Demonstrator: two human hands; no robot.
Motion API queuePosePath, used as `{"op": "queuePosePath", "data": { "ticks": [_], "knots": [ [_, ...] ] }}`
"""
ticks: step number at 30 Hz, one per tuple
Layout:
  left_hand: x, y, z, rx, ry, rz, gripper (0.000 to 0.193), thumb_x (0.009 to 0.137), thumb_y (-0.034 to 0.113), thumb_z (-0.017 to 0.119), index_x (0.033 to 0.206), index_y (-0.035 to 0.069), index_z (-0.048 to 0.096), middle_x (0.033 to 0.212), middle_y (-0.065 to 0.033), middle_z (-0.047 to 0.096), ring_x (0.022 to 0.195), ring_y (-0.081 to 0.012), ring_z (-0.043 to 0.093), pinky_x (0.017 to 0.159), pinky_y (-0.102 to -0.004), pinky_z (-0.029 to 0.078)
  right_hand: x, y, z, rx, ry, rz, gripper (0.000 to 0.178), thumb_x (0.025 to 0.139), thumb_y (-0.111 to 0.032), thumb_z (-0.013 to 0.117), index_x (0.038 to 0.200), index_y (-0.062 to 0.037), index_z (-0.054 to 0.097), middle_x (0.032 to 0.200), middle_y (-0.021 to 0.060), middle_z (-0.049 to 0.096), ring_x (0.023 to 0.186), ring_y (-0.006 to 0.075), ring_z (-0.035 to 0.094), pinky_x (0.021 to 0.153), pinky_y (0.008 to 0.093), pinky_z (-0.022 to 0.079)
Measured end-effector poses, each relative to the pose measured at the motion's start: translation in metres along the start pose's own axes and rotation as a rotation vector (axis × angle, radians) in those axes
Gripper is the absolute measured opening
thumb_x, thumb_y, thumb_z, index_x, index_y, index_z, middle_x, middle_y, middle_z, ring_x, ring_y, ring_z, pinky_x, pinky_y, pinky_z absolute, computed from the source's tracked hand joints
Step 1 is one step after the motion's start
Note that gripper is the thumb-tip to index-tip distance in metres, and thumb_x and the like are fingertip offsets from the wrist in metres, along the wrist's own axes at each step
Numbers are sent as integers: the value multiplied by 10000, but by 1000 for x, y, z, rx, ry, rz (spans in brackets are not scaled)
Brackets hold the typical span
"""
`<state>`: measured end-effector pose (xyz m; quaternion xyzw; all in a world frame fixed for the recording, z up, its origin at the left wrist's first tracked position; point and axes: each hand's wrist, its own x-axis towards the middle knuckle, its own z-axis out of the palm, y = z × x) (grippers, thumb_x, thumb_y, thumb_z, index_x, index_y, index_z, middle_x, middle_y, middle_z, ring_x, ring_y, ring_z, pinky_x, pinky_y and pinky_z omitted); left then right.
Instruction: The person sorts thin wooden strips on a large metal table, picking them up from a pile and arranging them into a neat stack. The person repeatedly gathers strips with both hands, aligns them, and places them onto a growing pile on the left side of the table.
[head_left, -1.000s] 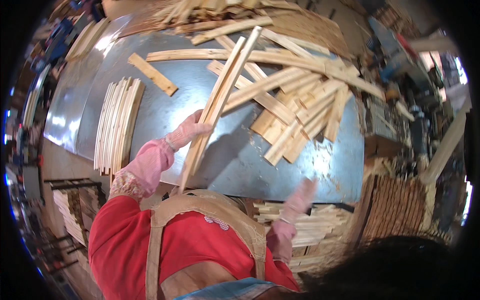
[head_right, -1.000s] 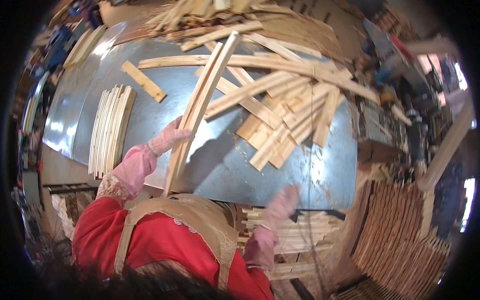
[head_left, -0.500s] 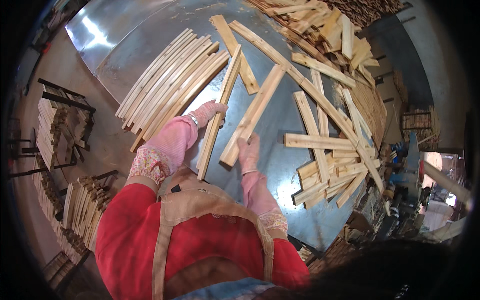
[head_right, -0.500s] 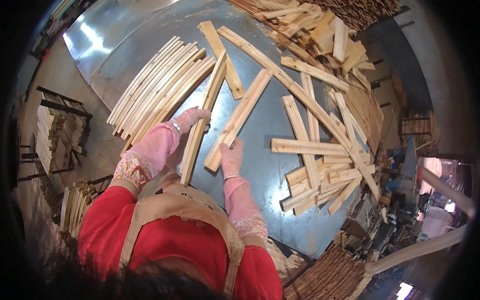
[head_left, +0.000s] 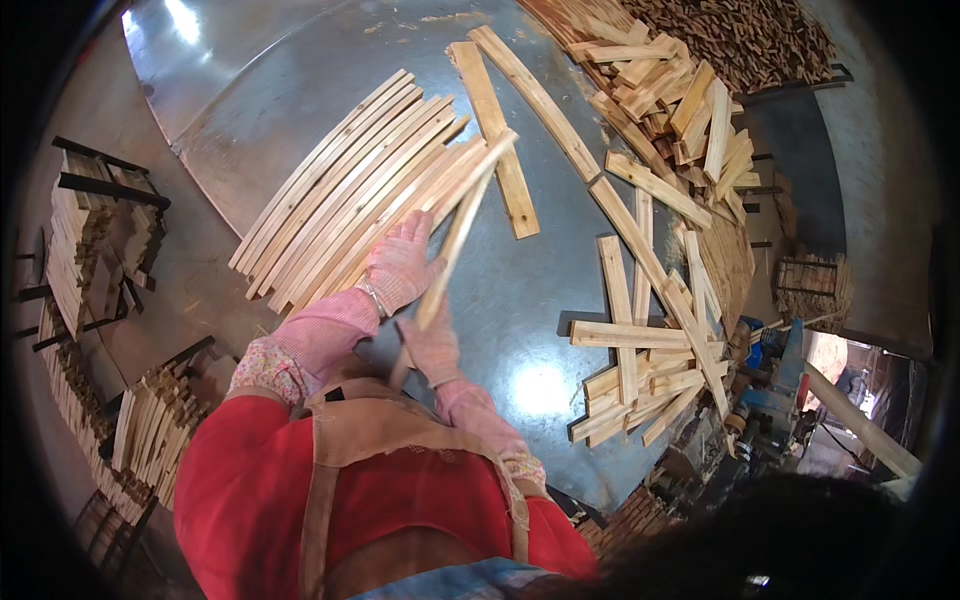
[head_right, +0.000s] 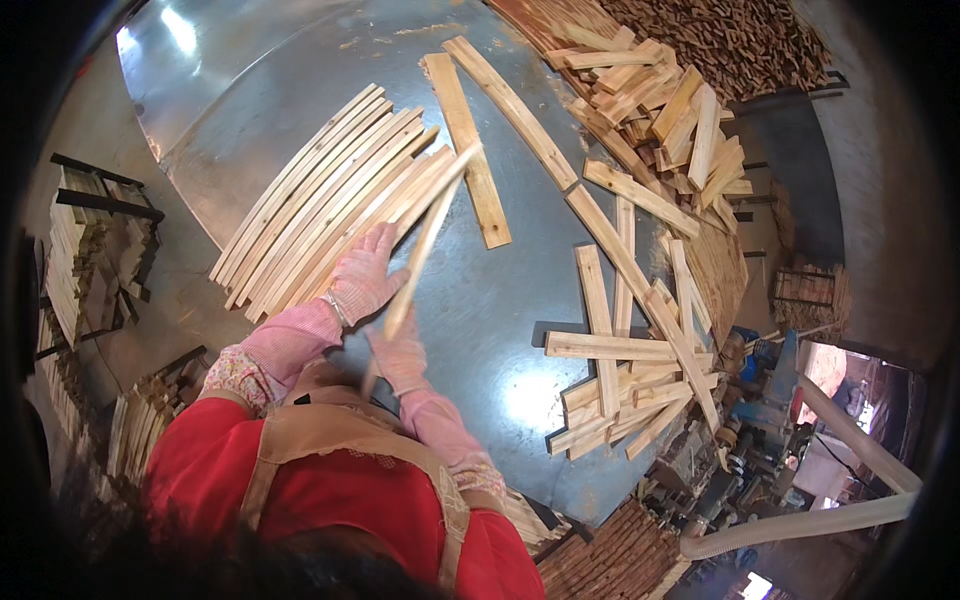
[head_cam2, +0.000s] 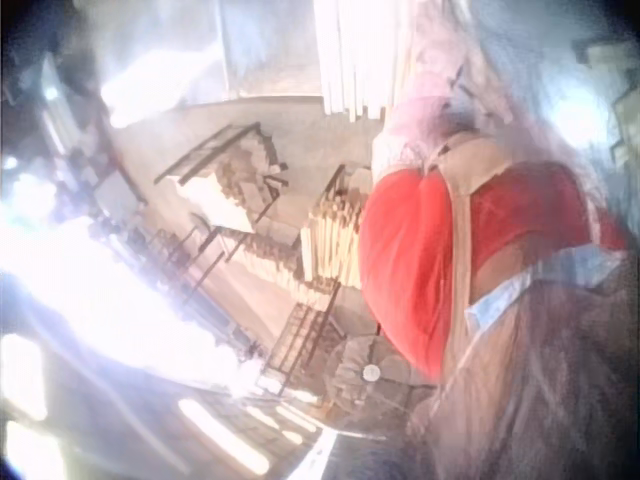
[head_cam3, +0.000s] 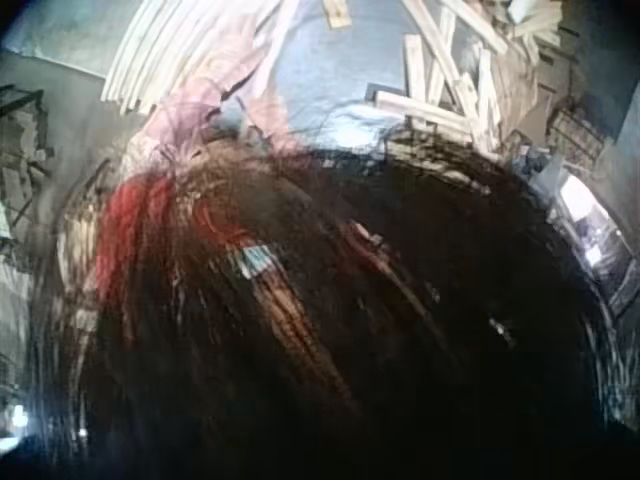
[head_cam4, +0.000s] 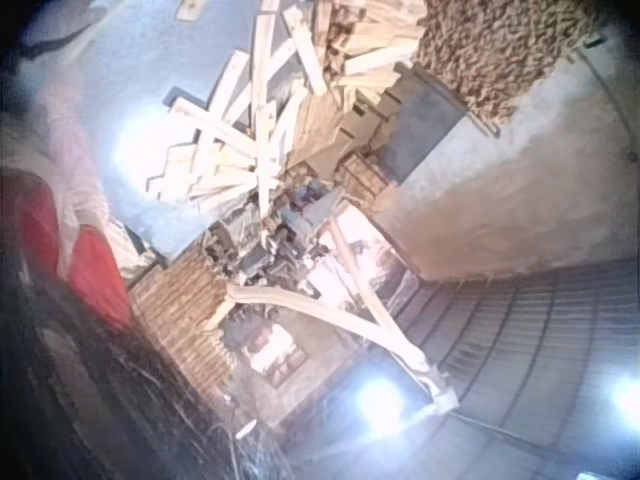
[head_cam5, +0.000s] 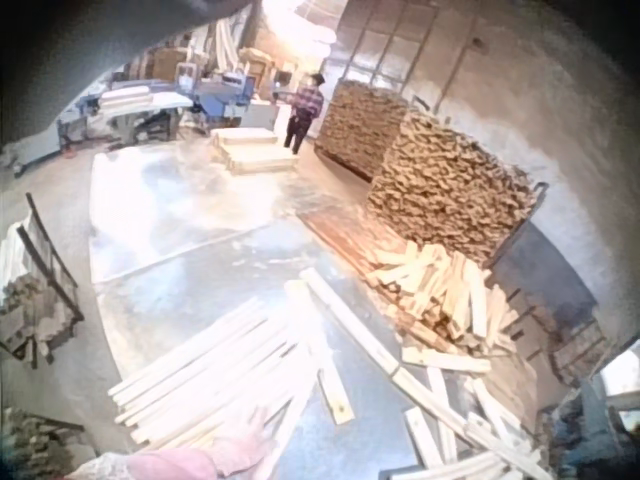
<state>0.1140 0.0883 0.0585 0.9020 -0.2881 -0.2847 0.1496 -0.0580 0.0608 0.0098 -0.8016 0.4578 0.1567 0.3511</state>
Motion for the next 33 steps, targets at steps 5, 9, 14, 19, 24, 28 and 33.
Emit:
{"op": "queuePosePath", "data": {
  "ticks": [5,9,14,19,24,28,33],
  "knots": [
    [6,-22,23,277,172,162,929,931,487,724,1676,101,324,1727,-179,366,1599,-360,337,1313,-584,192,56,-25,-12,-168,-292,-366,643,955,-516,677,1405,-60,621,1225,311,716,1145,506,684,973,552,557],
    [8,-34,37,297,275,224,868,872,283,736,1650,123,387,1675,-206,423,1564,-422,375,1319,-585,206,150,2,-67,-416,143,-471,620,929,-436,719,1435,-96,603,1249,268,707,1168,479,667,1008,534,542],
    [7,-20,29,278,274,295,796,874,237,696,1613,98,436,1625,-200,467,1511,-403,441,1290,-583,263,283,12,-142,-538,572,-517,852,891,-460,789,1582,-102,442,1399,188,609,1282,411,594,1083,512,509],
    [2,-39,29,178,272,212,789,875,266,681,1594,37,453,1645,-217,465,1564,-396,389,1328,-581,208,287,27,-203,-467,280,-288,903,873,-440,787,1619,-111,399,1355,234,602,1233,424,609,1071,516,516],
    [6,-49,53,357,259,191,838,925,387,691,1618,3,417,1699,-222,382,1625,-388,269,1346,-574,131,172,73,-187,-148,-47,-131,975,873,-414,781,1667,-114,301,1376,268,655,1256,442,667,1081,502,536],
    [12,-27,37,267,147,136,969,938,555,703,1657,2,361,1771,-226,245,1671,-382,130,1354,-557,56,93,33,-88,55,-394,-209,872,901,-429,775,1617,-138,373,1294,264,715,1221,452,693,1045,527,546],
    [14,-39,55,293,287,203,1084,814,508,827,1653,5,359,1744,-225,298,1662,-394,162,1349,-575,83,167,36,-94,-114,-8,-891,608,927,-431,741,1429,-105,631,1376,203,677,1294,429,615,1098,524,503]
  ]
}}
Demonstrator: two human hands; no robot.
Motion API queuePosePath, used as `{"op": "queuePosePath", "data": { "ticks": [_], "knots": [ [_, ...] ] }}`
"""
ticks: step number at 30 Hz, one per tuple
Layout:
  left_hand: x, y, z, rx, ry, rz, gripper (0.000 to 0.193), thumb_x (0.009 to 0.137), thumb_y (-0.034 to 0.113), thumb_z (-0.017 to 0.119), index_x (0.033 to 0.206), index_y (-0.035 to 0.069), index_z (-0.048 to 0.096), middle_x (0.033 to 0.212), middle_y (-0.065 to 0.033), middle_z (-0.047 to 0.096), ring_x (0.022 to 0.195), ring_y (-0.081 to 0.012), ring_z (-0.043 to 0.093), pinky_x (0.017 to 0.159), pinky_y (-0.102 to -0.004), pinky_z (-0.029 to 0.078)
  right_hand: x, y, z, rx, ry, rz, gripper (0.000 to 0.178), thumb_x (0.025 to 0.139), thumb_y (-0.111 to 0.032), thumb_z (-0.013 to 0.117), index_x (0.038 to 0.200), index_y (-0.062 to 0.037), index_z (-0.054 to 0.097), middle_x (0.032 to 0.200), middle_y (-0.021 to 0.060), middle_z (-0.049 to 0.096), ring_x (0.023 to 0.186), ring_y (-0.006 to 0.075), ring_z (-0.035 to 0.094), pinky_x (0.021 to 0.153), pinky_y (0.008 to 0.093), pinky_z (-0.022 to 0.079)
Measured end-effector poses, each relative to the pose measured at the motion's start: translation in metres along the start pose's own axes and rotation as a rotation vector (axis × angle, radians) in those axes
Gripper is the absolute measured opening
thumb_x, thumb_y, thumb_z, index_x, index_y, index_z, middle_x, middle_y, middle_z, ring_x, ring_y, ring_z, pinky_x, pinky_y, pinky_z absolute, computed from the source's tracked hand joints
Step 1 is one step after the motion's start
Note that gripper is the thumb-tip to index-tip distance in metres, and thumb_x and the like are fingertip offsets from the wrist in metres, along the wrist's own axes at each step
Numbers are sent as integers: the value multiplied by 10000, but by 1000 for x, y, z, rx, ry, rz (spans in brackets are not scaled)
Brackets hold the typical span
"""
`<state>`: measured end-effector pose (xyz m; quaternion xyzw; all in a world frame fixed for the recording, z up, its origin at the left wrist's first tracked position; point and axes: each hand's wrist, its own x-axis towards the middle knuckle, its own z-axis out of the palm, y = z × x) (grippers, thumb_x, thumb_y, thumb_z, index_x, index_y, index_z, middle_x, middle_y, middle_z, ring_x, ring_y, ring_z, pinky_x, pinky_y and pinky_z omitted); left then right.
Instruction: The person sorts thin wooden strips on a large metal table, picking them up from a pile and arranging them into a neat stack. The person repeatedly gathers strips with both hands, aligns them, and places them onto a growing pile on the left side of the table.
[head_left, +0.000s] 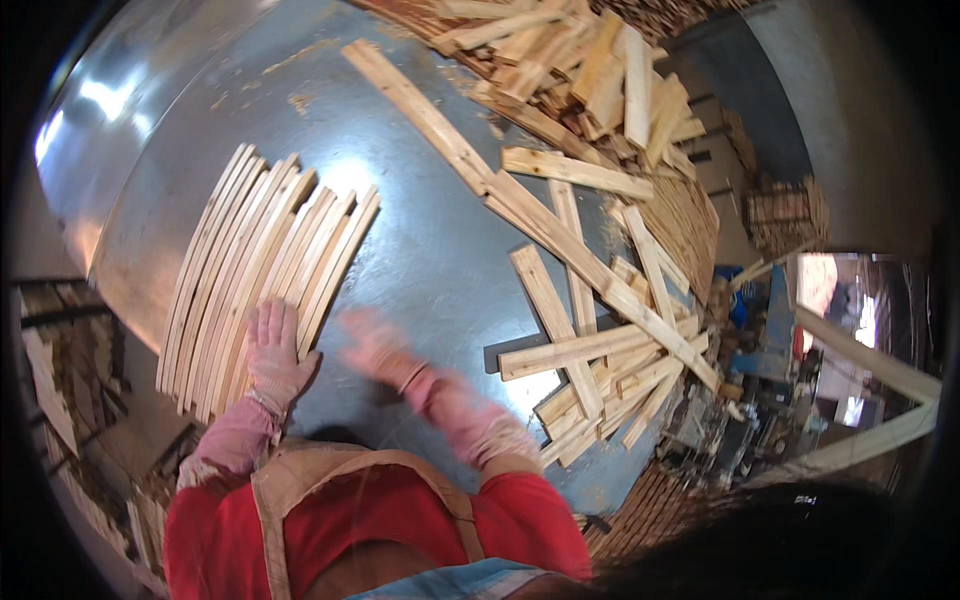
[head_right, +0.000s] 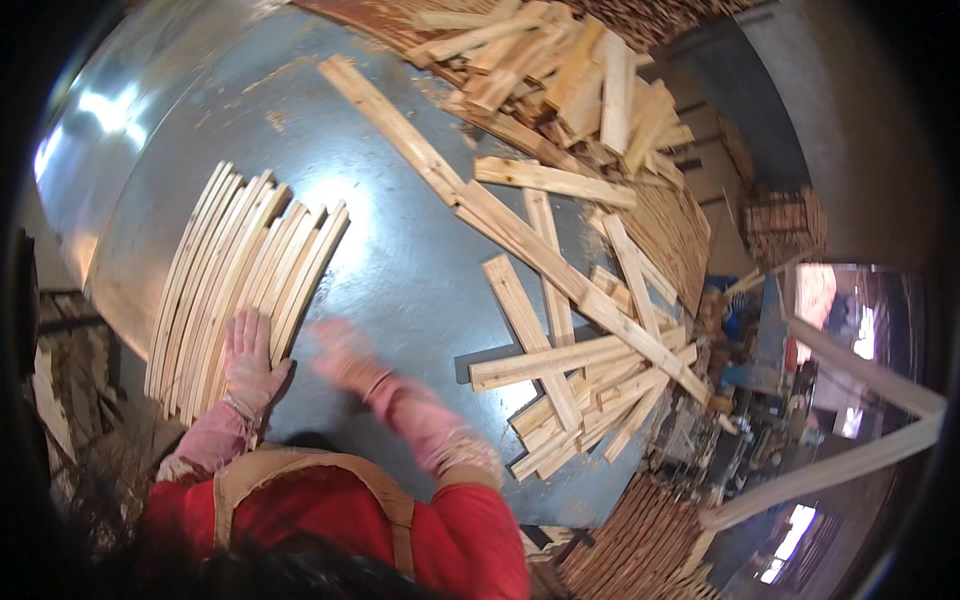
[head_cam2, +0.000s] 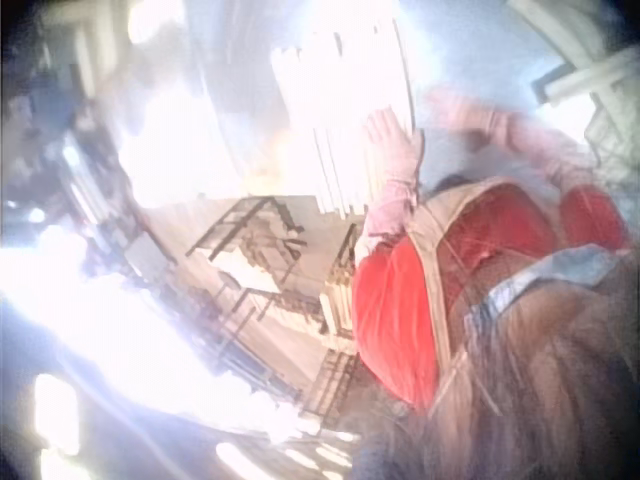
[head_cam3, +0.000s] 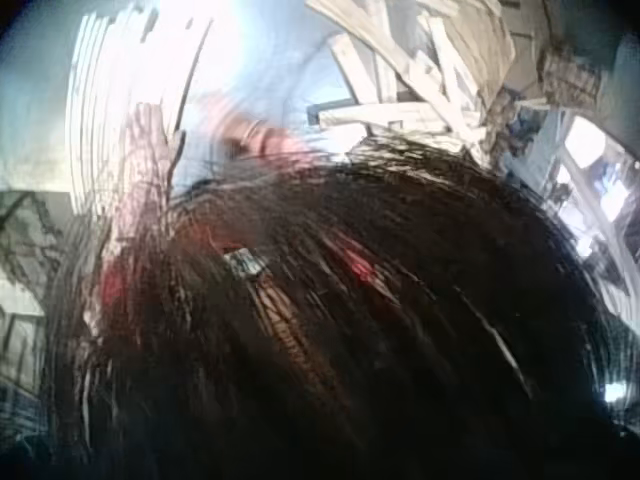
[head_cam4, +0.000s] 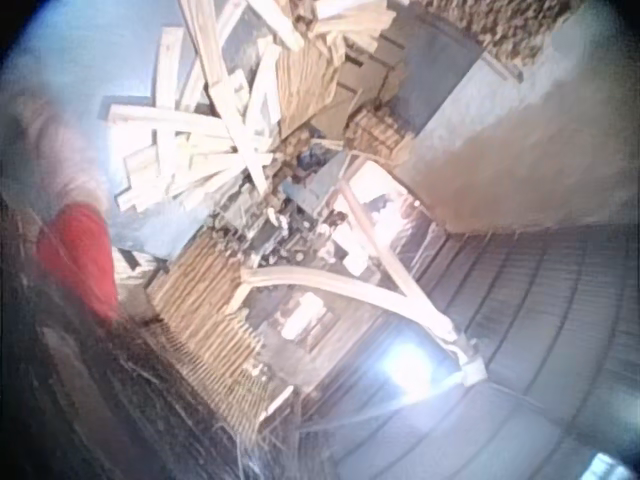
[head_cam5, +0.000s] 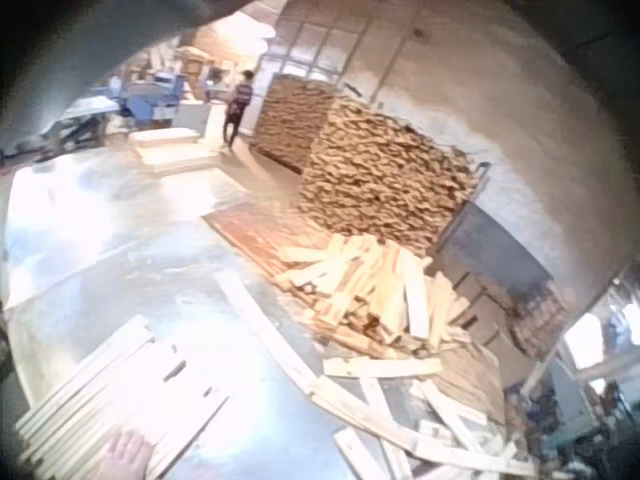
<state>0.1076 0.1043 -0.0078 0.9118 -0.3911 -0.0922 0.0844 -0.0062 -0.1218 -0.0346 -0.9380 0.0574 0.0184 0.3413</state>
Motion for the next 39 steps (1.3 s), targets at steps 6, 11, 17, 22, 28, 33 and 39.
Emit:
{"op": "queuePosePath", "data": {
  "ticks": [6,11,17,22,28,33,39],
  "knots": [
    [0,0,10,3,125,82,1069,754,394,876,1621,-3,393,1706,-218,355,1635,-420,214,1339,-615,116,-13,259,-230,-948,319,696,696,914,-290,686,1555,-109,485,1413,197,651,1321,380,619,1128,472,486],
    [-3,1,3,-28,96,58,1075,745,327,885,1631,8,366,1707,-225,344,1616,-436,245,1341,-613,140,-6,223,-288,-658,-210,779,919,900,-472,731,1656,-102,363,1492,210,601,1361,379,604,1151,459,482],
    [-7,5,-9,-116,228,129,896,738,354,877,1502,46,524,1573,-236,482,1506,-466,397,1291,-634,259,15,115,-281,-305,-224,635,1054,915,-567,727,1720,-98,236,1545,247,555,1407,420,563,1193,483,450],
    [0,72,-36,-753,-89,89,810,849,379,842,1509,20,539,1399,-230,629,1367,-405,563,1214,-495,406,-8,77,-225,616,-151,439,858,1020,-456,700,1636,46,377,1444,204,640,1367,240,591,1152,352,459],
    [28,122,2,-1446,-644,-232,748,972,465,723,1503,-35,556,1352,-238,719,1208,-307,713,1027,-431,538,-27,29,-154,929,116,680,481,1031,-406,642,1275,9,640,1053,101,728,918,194,730,829,358,611],
    [46,91,-15,-675,-568,-307,654,968,443,694,1457,15,613,1255,-258,745,1140,-375,733,1001,-475,563,-21,57,-107,781,268,881,429,1006,-377,561,1132,8,701,958,150,747,783,281,756,723,387,639],
    [-26,66,-45,-301,-220,6,647,909,394,746,1433,39,611,1436,-195,617,1332,-369,595,1151,-498,461,11,-10,-15,821,199,681,626,1003,-616,556,1038,-9,704,823,108,670,624,226,602,569,380,461]
  ]
}}
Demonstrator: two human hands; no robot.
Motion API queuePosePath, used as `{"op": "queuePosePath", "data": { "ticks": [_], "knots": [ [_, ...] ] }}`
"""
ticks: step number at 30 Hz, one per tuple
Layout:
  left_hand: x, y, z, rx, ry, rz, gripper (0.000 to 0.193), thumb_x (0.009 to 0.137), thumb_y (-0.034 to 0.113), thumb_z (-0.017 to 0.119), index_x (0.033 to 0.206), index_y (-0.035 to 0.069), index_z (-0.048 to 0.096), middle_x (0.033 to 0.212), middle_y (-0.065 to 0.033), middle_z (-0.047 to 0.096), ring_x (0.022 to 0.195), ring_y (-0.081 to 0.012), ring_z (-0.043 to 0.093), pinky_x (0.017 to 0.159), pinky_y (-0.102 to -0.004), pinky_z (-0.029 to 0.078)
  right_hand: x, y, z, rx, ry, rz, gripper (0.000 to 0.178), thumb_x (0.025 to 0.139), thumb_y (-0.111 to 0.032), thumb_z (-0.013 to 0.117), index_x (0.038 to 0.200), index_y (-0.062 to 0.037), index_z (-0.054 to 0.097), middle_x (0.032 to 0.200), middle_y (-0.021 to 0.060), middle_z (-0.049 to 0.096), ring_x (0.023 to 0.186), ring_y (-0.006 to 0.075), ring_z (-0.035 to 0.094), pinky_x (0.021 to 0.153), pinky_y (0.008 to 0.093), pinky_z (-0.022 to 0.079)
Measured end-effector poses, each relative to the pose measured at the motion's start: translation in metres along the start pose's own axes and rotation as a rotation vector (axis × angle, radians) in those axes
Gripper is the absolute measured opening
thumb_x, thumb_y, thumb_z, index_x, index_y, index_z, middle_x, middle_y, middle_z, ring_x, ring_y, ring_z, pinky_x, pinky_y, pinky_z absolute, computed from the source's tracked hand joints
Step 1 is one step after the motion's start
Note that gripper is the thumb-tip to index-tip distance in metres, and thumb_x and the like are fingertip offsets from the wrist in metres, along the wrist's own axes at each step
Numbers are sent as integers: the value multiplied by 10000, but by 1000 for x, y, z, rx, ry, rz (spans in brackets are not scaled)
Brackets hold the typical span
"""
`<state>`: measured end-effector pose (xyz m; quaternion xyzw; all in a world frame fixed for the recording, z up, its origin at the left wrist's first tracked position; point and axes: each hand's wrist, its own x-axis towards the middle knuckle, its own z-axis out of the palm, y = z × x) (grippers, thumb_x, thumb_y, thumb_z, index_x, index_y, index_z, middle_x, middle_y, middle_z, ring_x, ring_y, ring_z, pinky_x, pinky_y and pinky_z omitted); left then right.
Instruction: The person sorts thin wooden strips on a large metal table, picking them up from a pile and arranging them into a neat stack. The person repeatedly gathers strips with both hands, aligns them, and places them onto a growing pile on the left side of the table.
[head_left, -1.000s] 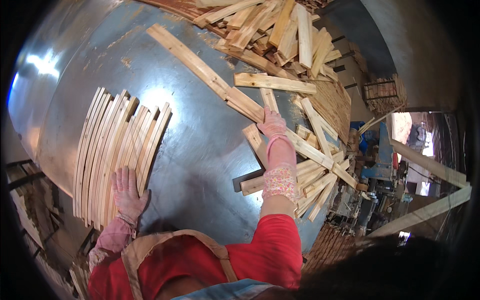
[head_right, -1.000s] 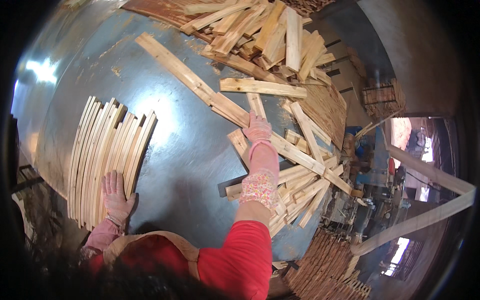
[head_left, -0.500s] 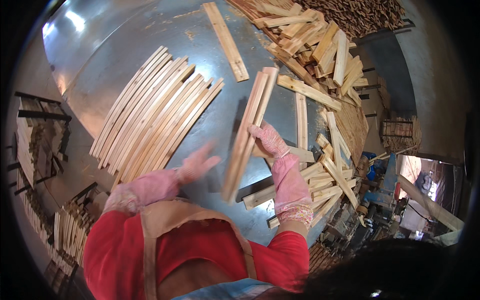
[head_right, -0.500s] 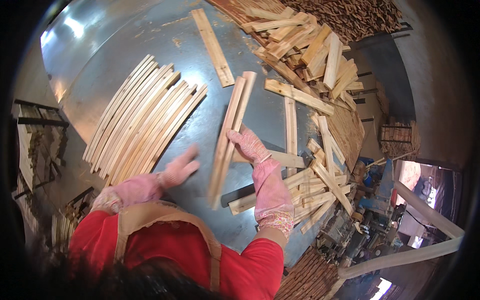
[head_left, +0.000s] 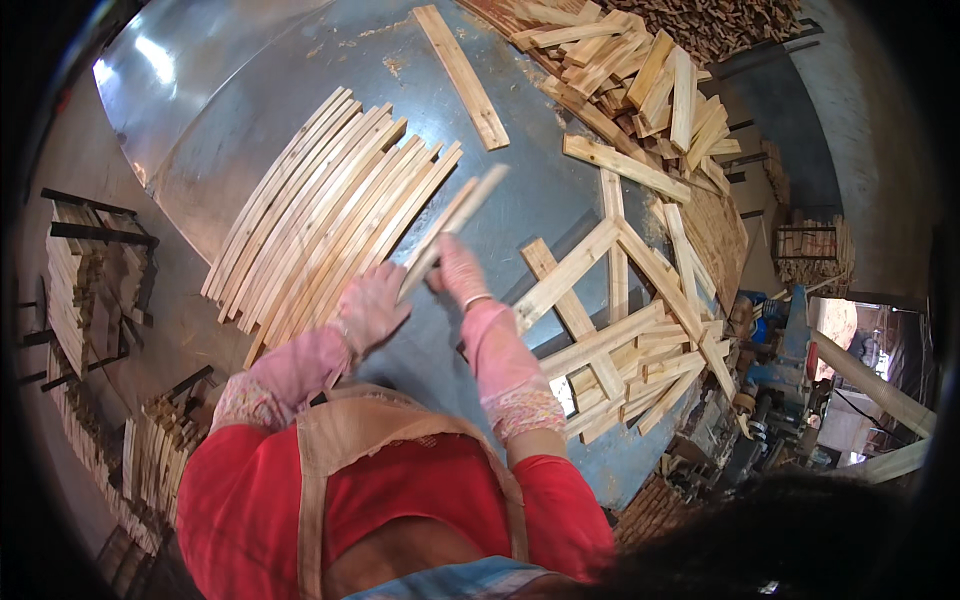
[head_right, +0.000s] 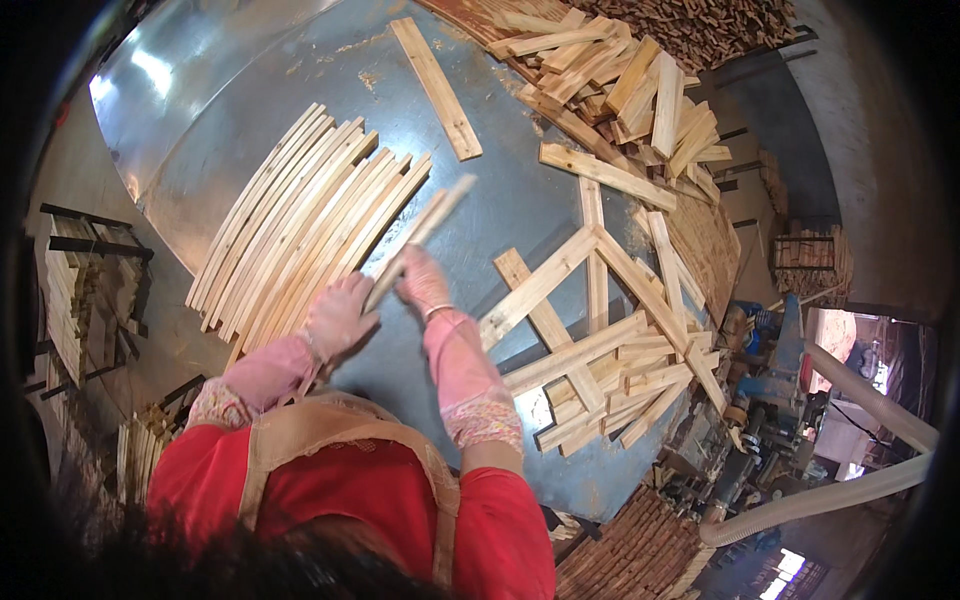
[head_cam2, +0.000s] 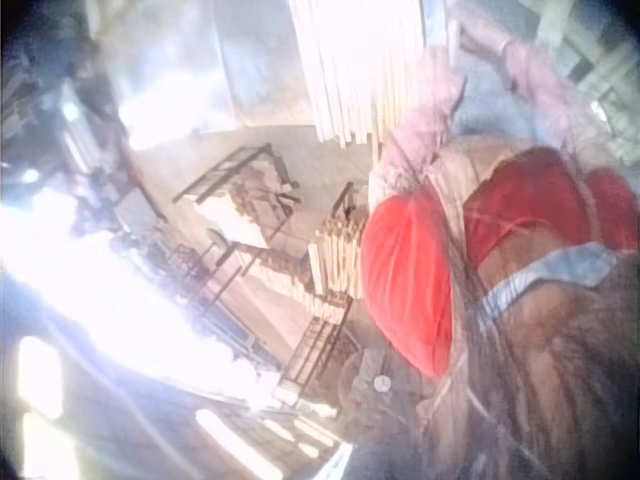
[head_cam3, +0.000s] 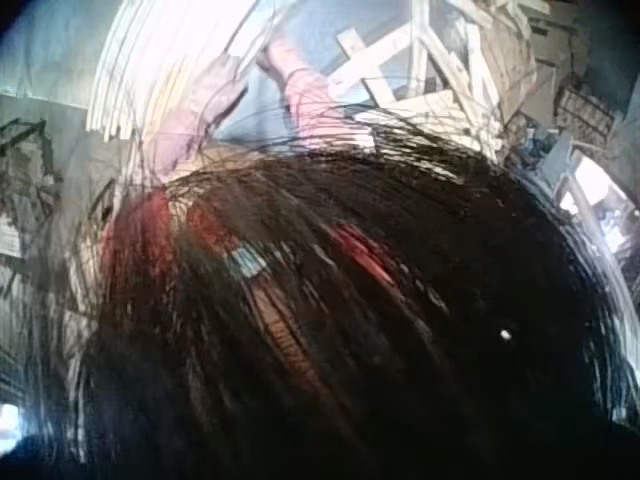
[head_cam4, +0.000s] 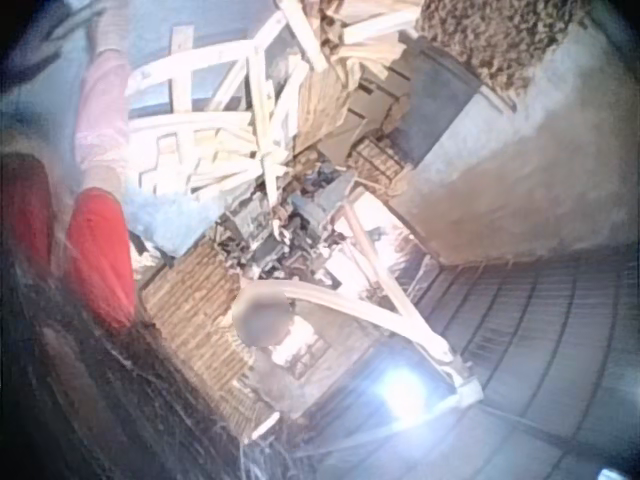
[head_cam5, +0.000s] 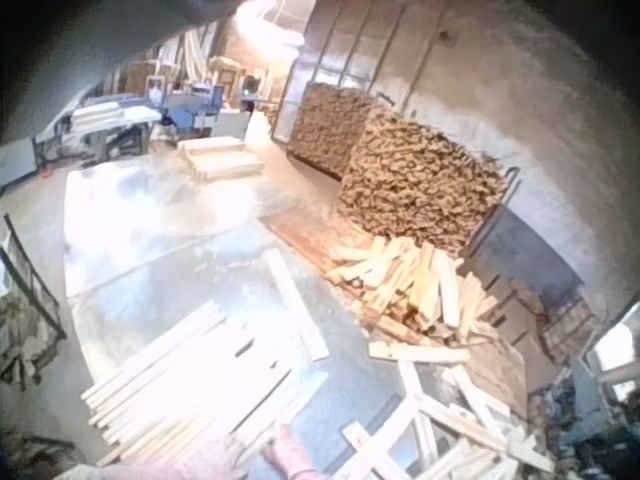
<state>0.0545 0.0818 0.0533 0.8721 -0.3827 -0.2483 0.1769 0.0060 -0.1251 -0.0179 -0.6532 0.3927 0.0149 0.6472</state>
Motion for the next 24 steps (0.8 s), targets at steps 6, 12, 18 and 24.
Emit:
{"op": "queuePosePath", "data": {
  "ticks": [6,12,18,24],
  "knots": [
    [-40,-45,20,240,295,139,631,824,265,769,1412,91,618,1506,-209,530,1439,-423,454,1228,-608,332,46,-36,-13,-607,179,-278,556,1028,-535,578,1304,-66,692,1139,206,767,1155,390,708,1004,509,541],
    [-34,-41,22,228,331,117,653,742,200,762,1370,86,625,1475,-219,537,1415,-441,463,1220,-634,326,208,-100,-81,-995,500,-292,811,923,-529,722,1591,-150,464,1406,210,664,1321,436,605,1097,526,502],
    [-33,-57,37,239,344,135,710,709,219,780,1383,78,606,1486,-216,510,1407,-445,462,1210,-659,323,244,-100,-98,-957,404,-342,746,913,-500,745,1523,-127,529,1357,212,677,1264,381,635,1016,518,549],
    [-33,-37,25,-192,336,95,709,798,229,828,1448,81,586,1457,-198,583,1370,-415,550,1157,-568,424,99,-7,-144,684,-165,237,501,1066,-357,538,1342,52,626,1094,184,758,940,360,756,731,514,622]
  ]
}}
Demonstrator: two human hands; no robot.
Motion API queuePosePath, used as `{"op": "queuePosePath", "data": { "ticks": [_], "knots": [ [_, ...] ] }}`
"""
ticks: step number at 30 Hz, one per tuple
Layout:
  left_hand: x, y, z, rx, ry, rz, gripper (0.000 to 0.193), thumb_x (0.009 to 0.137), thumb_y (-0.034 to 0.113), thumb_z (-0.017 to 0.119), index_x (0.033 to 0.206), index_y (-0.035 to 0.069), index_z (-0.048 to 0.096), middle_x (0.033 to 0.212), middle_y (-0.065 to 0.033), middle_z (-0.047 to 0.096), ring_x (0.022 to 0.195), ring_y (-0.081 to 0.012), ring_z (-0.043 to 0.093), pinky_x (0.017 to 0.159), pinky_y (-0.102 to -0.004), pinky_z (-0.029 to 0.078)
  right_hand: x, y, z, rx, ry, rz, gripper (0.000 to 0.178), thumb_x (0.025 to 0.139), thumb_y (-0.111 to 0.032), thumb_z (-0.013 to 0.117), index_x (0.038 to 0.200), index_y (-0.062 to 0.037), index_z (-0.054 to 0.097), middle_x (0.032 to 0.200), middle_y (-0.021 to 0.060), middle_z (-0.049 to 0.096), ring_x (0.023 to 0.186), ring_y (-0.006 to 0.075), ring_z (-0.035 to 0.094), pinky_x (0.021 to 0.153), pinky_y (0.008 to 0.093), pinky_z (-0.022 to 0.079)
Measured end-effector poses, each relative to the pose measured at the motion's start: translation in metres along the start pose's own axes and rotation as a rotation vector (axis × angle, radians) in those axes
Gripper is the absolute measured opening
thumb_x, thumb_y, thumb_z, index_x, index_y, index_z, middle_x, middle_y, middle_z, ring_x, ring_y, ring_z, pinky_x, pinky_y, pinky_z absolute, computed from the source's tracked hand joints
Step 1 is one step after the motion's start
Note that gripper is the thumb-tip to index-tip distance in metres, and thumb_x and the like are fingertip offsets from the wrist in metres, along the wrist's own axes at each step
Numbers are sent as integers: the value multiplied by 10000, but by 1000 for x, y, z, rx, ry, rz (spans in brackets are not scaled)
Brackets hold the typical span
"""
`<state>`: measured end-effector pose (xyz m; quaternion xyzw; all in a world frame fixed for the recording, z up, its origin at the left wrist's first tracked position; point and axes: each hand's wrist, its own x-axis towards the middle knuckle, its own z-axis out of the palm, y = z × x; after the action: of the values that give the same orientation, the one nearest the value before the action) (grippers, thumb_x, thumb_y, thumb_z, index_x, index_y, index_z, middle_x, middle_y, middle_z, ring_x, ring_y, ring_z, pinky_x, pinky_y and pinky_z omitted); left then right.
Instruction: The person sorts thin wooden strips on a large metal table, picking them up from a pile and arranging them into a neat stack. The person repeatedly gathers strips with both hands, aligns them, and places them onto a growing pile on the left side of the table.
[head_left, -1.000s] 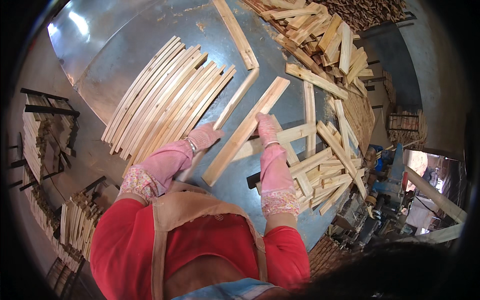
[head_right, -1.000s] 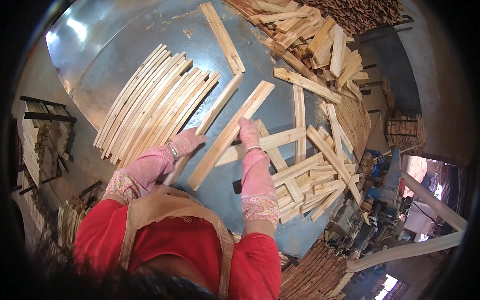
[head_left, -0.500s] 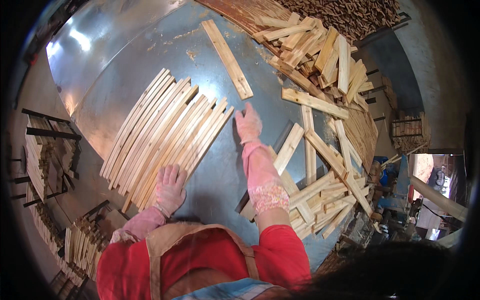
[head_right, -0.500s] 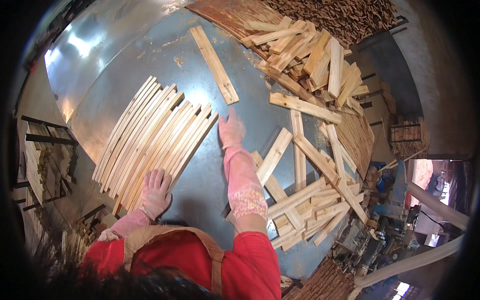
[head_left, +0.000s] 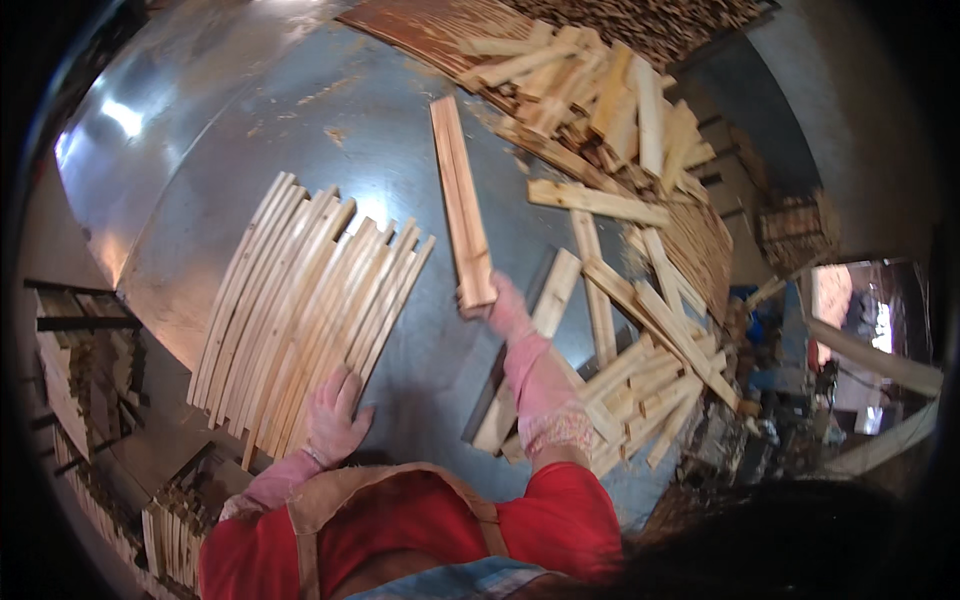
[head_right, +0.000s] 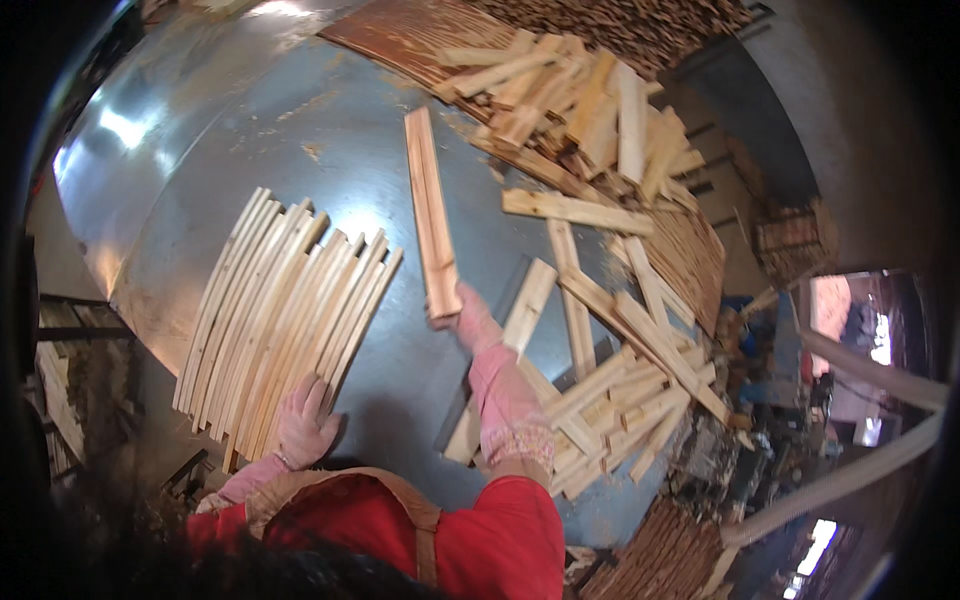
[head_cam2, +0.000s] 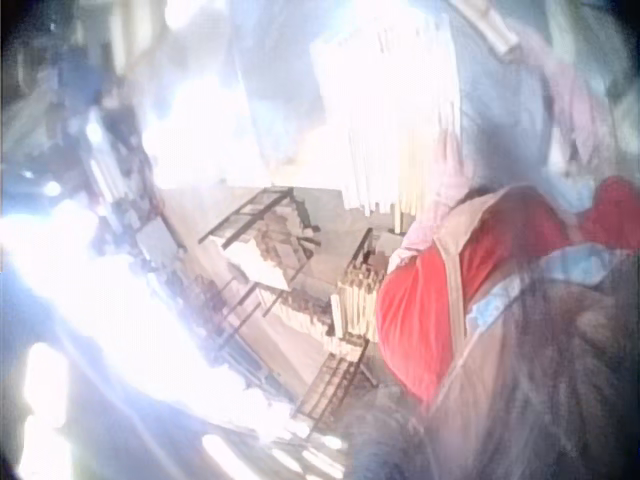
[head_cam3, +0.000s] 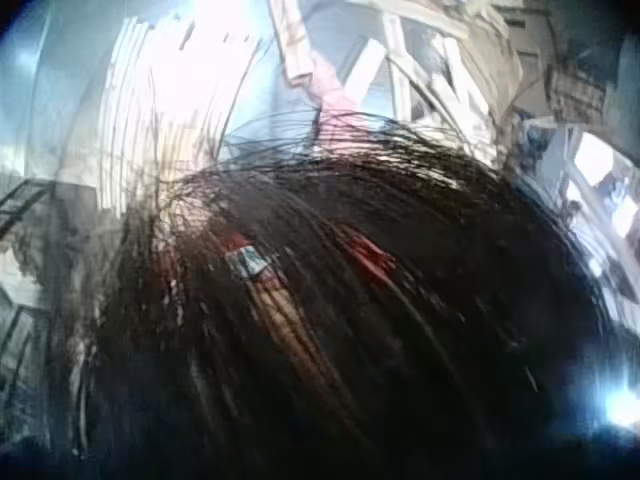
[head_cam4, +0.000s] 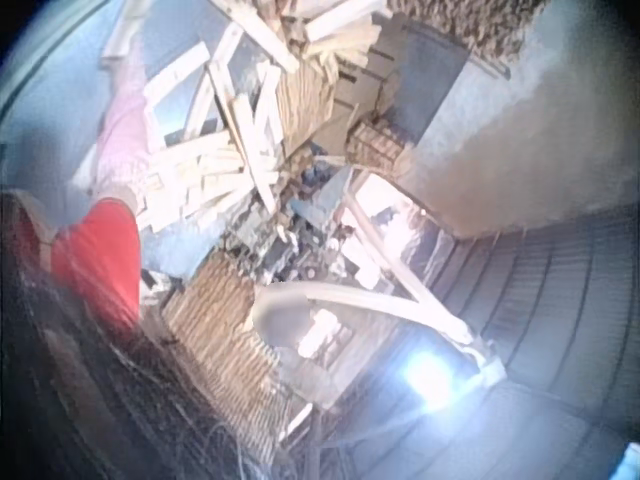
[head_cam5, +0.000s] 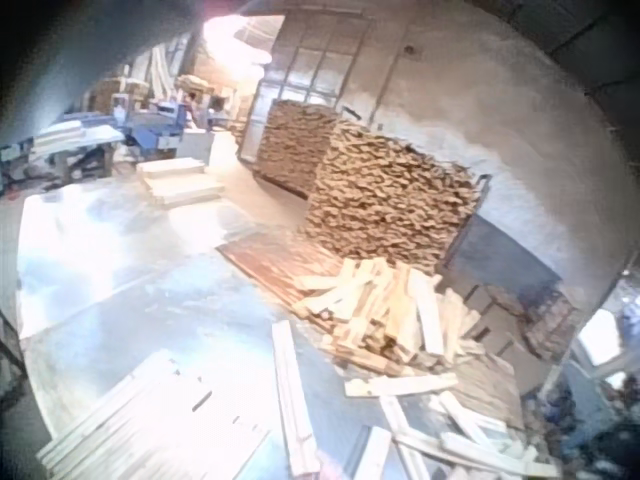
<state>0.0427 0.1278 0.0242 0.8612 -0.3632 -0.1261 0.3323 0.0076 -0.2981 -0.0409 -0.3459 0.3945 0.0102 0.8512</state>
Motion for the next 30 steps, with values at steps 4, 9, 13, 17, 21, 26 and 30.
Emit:
{"op": "queuePosePath", "data": {
  "ticks": [4,9,13,17,21,26,30],
  "knots": [
    [47,34,67,-966,-255,-326,811,1022,300,720,1614,-93,327,1342,-231,702,1169,-271,704,969,-405,556,-114,121,-5,-44,-166,187,453,1075,-354,573,1317,19,661,1129,146,769,934,316,750,778,422,598],
    [67,52,81,-551,-600,-436,503,983,364,695,1300,-27,694,1040,-215,777,951,-326,757,877,-413,574,-190,94,15,-1544,926,-341,752,886,-423,797,1489,-34,571,1339,216,688,1262,367,638,1002,467,537],
    [14,75,36,-121,-499,-317,444,958,379,671,1249,46,714,1086,-252,750,978,-442,729,905,-515,564,-169,130,-28,-1232,1158,-222,892,821,-409,821,1565,-44,489,1343,258,669,1280,397,623,1048,478,519],
    [-58,31,22,129,-126,-116,411,892,251,781,1234,35,707,1280,-215,701,1129,-424,686,962,-523,550,-145,188,-55,-763,620,-372,568,906,-254,704,1414,-18,608,1180,222,729,1085,364,704,962,437,554],
    [-81,3,9,329,-177,-99,596,868,278,814,1394,68,630,1562,-183,518,1412,-396,505,1195,-512,407,-149,241,21,-850,319,-250,456,973,-279,660,1336,-4,641,1084,204,756,994,362,727,903,439,572],
    [-89,-1,12,533,-217,2,769,920,458,742,1572,124,509,1674,-192,410,1552,-407,361,1297,-571,240,-169,241,122,-1173,62,-210,598,959,-385,665,1449,-52,583,1253,258,726,1176,465,682,1049,527,524],
    [-98,-17,17,599,-220,23,783,889,403,784,1577,153,506,1686,-187,397,1560,-409,352,1290,-564,267,-203,151,42,-1554,546,-287,721,915,-430,723,1525,-81,564,1305,254,709,1224,441,665,1096,549,488]
  ]
}}
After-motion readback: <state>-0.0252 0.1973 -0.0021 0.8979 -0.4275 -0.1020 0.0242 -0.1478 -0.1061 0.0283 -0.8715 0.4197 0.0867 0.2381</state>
